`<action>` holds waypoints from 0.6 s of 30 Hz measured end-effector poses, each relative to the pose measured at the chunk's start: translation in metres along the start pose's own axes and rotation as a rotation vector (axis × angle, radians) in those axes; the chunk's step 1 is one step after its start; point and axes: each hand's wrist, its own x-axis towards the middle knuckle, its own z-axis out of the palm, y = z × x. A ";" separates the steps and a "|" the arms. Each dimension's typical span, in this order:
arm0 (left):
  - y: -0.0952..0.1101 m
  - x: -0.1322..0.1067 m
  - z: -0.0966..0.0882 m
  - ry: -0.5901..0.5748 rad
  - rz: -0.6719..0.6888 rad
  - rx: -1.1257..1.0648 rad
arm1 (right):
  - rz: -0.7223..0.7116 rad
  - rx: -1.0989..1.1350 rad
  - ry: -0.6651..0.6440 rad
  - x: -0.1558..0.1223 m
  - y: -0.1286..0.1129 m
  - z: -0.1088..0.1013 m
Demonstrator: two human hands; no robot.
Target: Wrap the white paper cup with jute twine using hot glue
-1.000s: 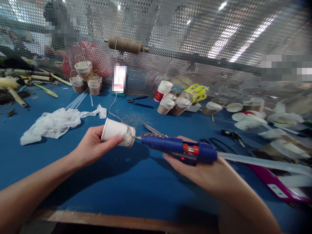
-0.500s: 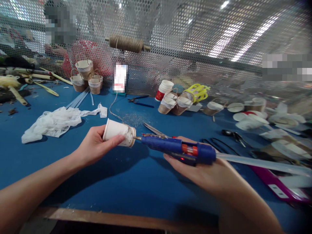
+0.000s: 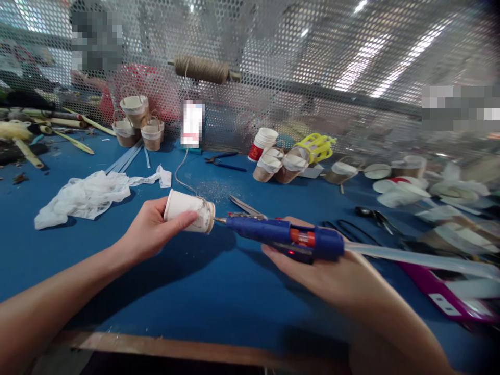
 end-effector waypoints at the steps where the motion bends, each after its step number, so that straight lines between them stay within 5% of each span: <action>1: 0.000 0.000 0.000 0.000 -0.001 0.001 | -0.004 -0.003 -0.004 0.000 0.001 0.000; 18: -0.002 -0.005 0.000 0.029 0.252 0.135 | 0.011 0.038 0.080 0.002 0.001 0.002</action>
